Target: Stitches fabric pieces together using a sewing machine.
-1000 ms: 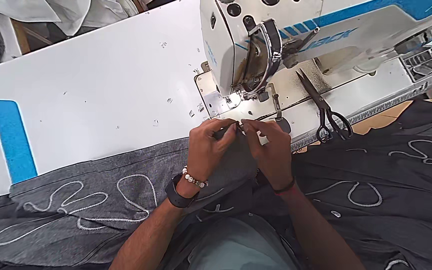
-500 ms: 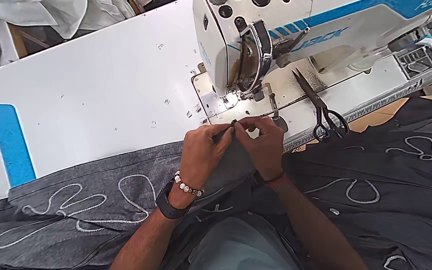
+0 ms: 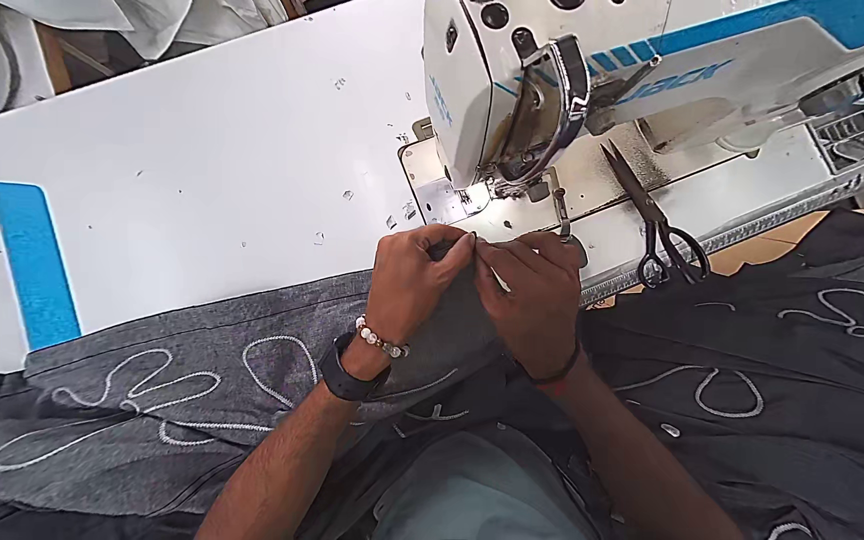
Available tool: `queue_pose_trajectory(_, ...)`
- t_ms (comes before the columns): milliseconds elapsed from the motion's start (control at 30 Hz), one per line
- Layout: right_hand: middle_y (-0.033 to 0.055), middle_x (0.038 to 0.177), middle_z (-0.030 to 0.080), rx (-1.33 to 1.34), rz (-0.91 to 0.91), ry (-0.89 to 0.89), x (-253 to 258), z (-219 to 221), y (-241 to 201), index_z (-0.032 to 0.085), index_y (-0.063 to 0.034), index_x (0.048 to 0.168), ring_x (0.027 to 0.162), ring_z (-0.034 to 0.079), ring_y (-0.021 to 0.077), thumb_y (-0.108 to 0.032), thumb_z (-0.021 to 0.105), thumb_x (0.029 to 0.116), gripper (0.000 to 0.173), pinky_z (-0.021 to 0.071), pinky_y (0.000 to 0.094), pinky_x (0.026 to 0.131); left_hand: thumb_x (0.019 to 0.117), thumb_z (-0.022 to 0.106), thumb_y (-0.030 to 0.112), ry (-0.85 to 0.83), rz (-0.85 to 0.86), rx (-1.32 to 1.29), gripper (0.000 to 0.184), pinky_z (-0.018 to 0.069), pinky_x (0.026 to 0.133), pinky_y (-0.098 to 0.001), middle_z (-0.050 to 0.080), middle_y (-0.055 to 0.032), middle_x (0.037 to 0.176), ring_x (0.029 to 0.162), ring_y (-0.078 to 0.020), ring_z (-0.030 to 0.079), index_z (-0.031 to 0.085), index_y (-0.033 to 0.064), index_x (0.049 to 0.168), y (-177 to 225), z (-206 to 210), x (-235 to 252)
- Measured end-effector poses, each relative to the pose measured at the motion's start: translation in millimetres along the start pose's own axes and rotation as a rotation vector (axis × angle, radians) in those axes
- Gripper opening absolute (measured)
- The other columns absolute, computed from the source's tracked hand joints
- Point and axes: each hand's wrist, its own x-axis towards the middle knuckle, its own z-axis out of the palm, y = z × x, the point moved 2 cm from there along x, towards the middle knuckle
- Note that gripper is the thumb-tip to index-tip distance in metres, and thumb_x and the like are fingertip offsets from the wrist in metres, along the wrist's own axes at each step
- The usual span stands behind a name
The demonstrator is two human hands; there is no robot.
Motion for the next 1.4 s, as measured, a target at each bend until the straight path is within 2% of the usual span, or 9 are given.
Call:
queue_pose_trajectory(167, -0.0091, 0.084, 0.073, 0.189, 0.296, -0.062, 6, 16, 11, 0.079, -0.0207, 0.098, 0.080, 0.064, 0.0111, -0.029, 0.074, 0.0937, 0.010, 0.0501, 0.0342, 0.073, 0.0992, 0.065, 0.034, -0.078, -0.133, -0.090, 0.026, 0.0357, 0.041, -0.0287, 0.059, 0.0024, 0.056, 0.042, -0.0099, 0.047, 0.076, 0.0185, 0.082, -1, -11, 9)
queue_pose_trajectory(267, -0.0025, 0.083, 0.073, 0.028, 0.213, -0.014, 10, 28, 8, 0.079, -0.0162, 0.096, 0.077, 0.064, 0.0172, -0.028, 0.071, 0.0956, 0.014, 0.0499, 0.0360, 0.067, 0.1001, 0.064, 0.037, -0.101, -0.078, 0.011, 0.030, 0.0394, 0.048, -0.0359, 0.062, 0.0004, 0.060, 0.047, -0.0140, 0.051, 0.075, 0.0181, 0.080, -6, -12, 11)
queue_pose_trajectory(433, 0.0039, 0.082, 0.070, -0.183, 0.031, -0.016, 4, 37, 4, 0.080, -0.0113, 0.103, 0.074, 0.066, 0.0221, -0.021, 0.063, 0.0989, 0.020, 0.0501, 0.0352, 0.058, 0.0975, 0.069, 0.024, -0.012, 0.247, 0.261, 0.012, 0.0527, 0.078, -0.0448, 0.070, -0.0060, 0.104, 0.094, -0.0244, 0.065, 0.075, 0.0141, 0.102, -15, 2, 15)
queue_pose_trajectory(633, 0.0034, 0.072, 0.064, -0.223, -0.022, -0.151, -10, 36, 2, 0.074, -0.0103, 0.125, 0.058, 0.061, 0.0197, -0.023, 0.056, 0.1002, 0.034, 0.0433, 0.0335, 0.046, 0.1020, 0.059, 0.019, 0.028, 0.490, 0.467, 0.023, 0.0471, 0.092, -0.0403, 0.075, 0.0031, 0.120, 0.110, -0.0199, 0.066, 0.078, 0.0183, 0.114, -29, 9, 19)
queue_pose_trajectory(767, 0.0014, 0.059, 0.058, -0.220, -0.035, -0.208, -2, 32, 6, 0.072, -0.0118, 0.131, 0.047, 0.054, 0.0186, -0.024, 0.055, 0.0994, 0.038, 0.0365, 0.0330, 0.041, 0.1045, 0.051, 0.030, -0.071, 0.493, 0.550, 0.037, 0.0338, 0.113, -0.0444, 0.059, 0.0091, 0.148, 0.140, -0.0206, 0.048, 0.068, 0.0272, 0.138, -44, 5, 9)
queue_pose_trajectory(1033, 0.0005, 0.056, 0.055, -0.234, -0.017, -0.219, 22, 36, 16, 0.072, -0.0116, 0.131, 0.044, 0.052, 0.0188, -0.023, 0.056, 0.0986, 0.038, 0.0349, 0.0342, 0.039, 0.1049, 0.048, 0.032, -0.059, 0.507, 0.618, 0.038, 0.0313, 0.108, -0.0476, 0.063, 0.0002, 0.139, 0.128, -0.0275, 0.051, 0.069, 0.0267, 0.136, -40, 7, 32)
queue_pose_trajectory(1233, 0.0017, 0.066, 0.065, -0.047, 0.078, -0.501, 36, -5, 36, 0.075, -0.0236, 0.126, 0.054, 0.061, 0.0216, -0.032, 0.058, 0.0995, 0.033, 0.0465, 0.0437, 0.047, 0.1027, 0.053, 0.027, -0.063, 0.586, 0.579, 0.035, 0.0337, 0.109, -0.0486, 0.065, -0.0019, 0.137, 0.130, -0.0284, 0.052, 0.071, 0.0251, 0.133, -38, 5, 31)
queue_pose_trajectory(1300, 0.0079, 0.083, 0.072, -0.035, 0.167, -0.407, 48, -45, 63, 0.076, -0.0157, 0.118, 0.067, 0.067, 0.0252, -0.030, 0.058, 0.1032, 0.028, 0.0540, 0.0495, 0.057, 0.1024, 0.052, 0.026, -0.071, 0.581, 0.570, 0.036, 0.0350, 0.108, -0.0484, 0.066, -0.0021, 0.135, 0.129, -0.0284, 0.053, 0.071, 0.0254, 0.133, -36, 3, 31)
queue_pose_trajectory(1400, 0.0203, 0.119, 0.069, -0.333, 0.311, -0.158, 73, -98, 131, 0.067, -0.0104, 0.131, 0.105, 0.068, 0.0388, -0.028, 0.046, 0.1074, 0.036, 0.0543, 0.0606, 0.084, 0.1026, 0.050, 0.027, -0.057, 0.550, 0.606, 0.037, 0.0342, 0.108, -0.0491, 0.066, -0.0014, 0.135, 0.131, -0.0283, 0.052, 0.070, 0.0270, 0.134, -37, 3, 31)
